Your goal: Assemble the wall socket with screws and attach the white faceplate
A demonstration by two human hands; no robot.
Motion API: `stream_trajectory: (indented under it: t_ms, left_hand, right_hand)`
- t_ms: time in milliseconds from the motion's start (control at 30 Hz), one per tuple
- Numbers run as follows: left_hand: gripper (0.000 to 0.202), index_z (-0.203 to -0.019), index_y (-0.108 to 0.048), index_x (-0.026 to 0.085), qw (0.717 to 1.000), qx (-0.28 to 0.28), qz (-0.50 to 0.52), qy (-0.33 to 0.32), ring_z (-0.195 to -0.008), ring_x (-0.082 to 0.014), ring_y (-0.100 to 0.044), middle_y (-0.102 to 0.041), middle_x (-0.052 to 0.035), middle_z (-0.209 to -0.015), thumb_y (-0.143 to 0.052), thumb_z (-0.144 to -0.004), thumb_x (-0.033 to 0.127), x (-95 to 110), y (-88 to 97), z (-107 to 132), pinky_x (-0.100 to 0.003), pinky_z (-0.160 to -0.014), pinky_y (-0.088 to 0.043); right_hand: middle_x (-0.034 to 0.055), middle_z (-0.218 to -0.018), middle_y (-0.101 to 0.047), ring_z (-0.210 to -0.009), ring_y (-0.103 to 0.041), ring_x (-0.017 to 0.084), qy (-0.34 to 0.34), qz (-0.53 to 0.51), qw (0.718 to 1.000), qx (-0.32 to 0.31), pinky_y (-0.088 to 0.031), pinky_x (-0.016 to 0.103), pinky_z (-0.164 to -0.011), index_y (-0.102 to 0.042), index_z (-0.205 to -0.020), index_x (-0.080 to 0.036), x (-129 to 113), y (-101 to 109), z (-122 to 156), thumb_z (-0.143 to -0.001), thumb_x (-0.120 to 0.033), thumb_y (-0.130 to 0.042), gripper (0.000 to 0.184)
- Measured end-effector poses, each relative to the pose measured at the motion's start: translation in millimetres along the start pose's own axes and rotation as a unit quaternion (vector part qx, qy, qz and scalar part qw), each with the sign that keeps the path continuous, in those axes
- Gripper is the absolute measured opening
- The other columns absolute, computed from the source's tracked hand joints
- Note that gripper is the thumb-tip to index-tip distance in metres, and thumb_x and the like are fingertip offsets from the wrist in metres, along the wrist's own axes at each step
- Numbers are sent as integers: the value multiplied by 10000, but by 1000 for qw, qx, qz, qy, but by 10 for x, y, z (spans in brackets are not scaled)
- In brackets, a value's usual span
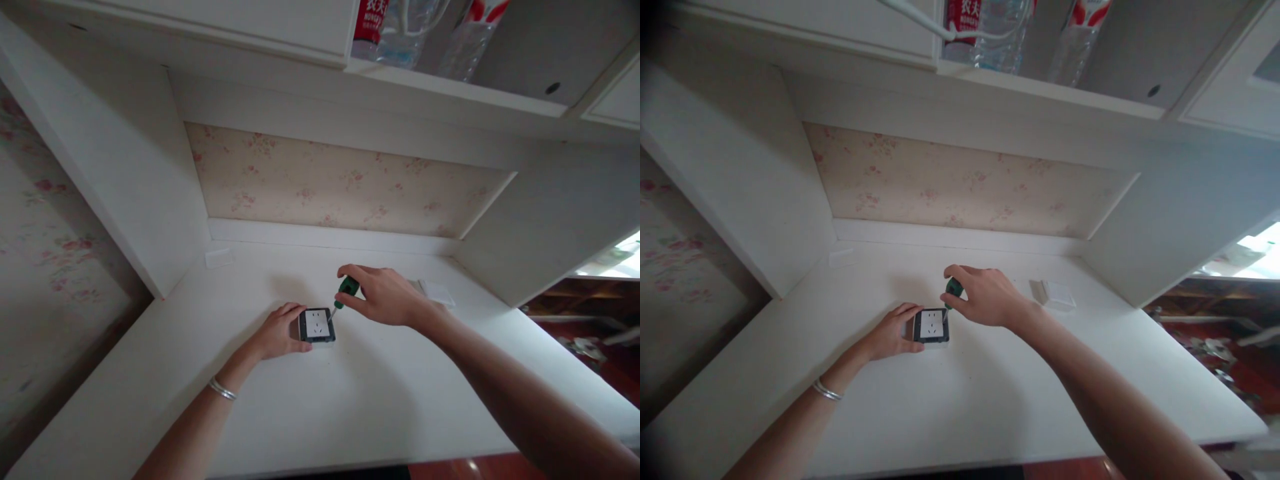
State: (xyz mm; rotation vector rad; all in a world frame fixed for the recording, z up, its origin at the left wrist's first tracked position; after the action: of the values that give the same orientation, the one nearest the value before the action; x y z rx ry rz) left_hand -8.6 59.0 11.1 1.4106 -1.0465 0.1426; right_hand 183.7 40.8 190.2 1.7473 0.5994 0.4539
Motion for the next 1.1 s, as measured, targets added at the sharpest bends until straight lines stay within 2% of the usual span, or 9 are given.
stream_trajectory:
  t_ms: [233, 333, 400, 500, 567, 733, 867, 1000, 1100]
  left_hand:
    - [840, -1311, -415, 253, 1000, 0, 0, -3, -1163, -274, -431, -448, -74, -1287, -752, -585, 507, -11, -17, -1, -387, -1005, -343]
    - [842, -1307, -419, 254, 1000, 2, 4, 0, -1170, -278, -422, -439, -72, -1298, -756, -578, 508, -32, -28, -3, -390, -1011, -337]
    - [842, -1307, -419, 258, 1000, 1, 5, -1, -1174, -280, -418, -439, -70, -1299, -758, -577, 506, -37, -32, -5, -391, -1011, -336]
    - [837, -1306, -419, 256, 1000, 2, 6, -4, -1168, -273, -423, -448, -68, -1288, -758, -580, 500, -30, -24, -4, -378, -1005, -344]
    - [832, -1303, -421, 252, 1000, 4, 6, -2, -1165, -269, -425, -450, -66, -1285, -757, -582, 495, -23, -15, 0, -370, -1004, -345]
    - [826, -1295, -432, 247, 1000, 2, 0, -1, -1170, -274, -419, -447, -69, -1289, -756, -579, 502, -6, -4, 6, -374, -1012, -335]
    - [847, -1303, -425, 253, 1000, -3, 0, 8, -1175, -288, -414, -443, -72, -1294, -758, -568, 511, -9, -6, 10, -389, -1009, -336]
    - [816, -1290, -438, 253, 1000, 4, 7, -3, -1162, -276, -428, -451, -69, -1285, -755, -580, 501, 7, 7, 17, -375, -998, -349]
    - [823, -1290, -437, 254, 1000, 5, 5, -7, -1150, -269, -441, -460, -70, -1272, -760, -574, 500, 18, 13, 17, -369, -991, -359]
  right_hand:
    - [48, -1118, -575, -752, -591, 171, 65, -11, 988, -137, -379, 271, -638, -495, -1119, -246, -84, 137, -170, -851, -282, -494, 271]
    - [49, -1090, -591, -797, -589, 180, 77, -14, 981, -178, -387, 267, -638, -503, -1084, -236, -103, 152, -239, -833, -231, -492, 251]
    - [72, -990, -625, -793, -594, 217, 56, 30, 978, -197, -388, 282, -616, -534, -1023, -215, -96, 149, -294, -831, -317, -511, 219]
    - [115, -890, -642, -776, -600, 280, 16, 105, 974, -198, -395, 322, -595, -559, -981, -178, -79, 153, -372, -822, -518, -479, 383]
    - [118, -958, -637, -803, -602, 288, 21, 112, 975, -189, -402, 331, -606, -549, -1028, -182, -93, 161, -407, -812, -557, -472, 439]
    - [68, -1036, -626, -829, -603, 242, 73, 85, 974, -197, -401, 297, -620, -533, -1076, -235, -161, 158, -431, -825, -430, -516, 319]
    - [101, -891, -641, -806, -605, 282, 50, 136, 971, -193, -404, 325, -617, -583, -953, -191, -172, 161, -414, -832, -559, -462, 406]
    - [93, -1172, -552, -884, -599, 244, 95, 76, 975, -187, -416, 297, -643, -474, -1185, -222, -244, 183, -334, -807, -471, -548, 459]
    - [77, -1088, -598, -835, -610, 235, 105, 78, 969, -211, -413, 294, -627, -487, -1156, -236, -256, 167, -285, -821, -401, -541, 377]
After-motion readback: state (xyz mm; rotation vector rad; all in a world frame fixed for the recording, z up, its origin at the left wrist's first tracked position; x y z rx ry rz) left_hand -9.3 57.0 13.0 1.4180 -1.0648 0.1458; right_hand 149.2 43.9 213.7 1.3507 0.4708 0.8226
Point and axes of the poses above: each hand's wrist, its own z-axis away from the middle knuckle, its own y-axis out of the back of the hand, x = y × z, the point moved 4 cm from there along -z, towards the middle knuckle
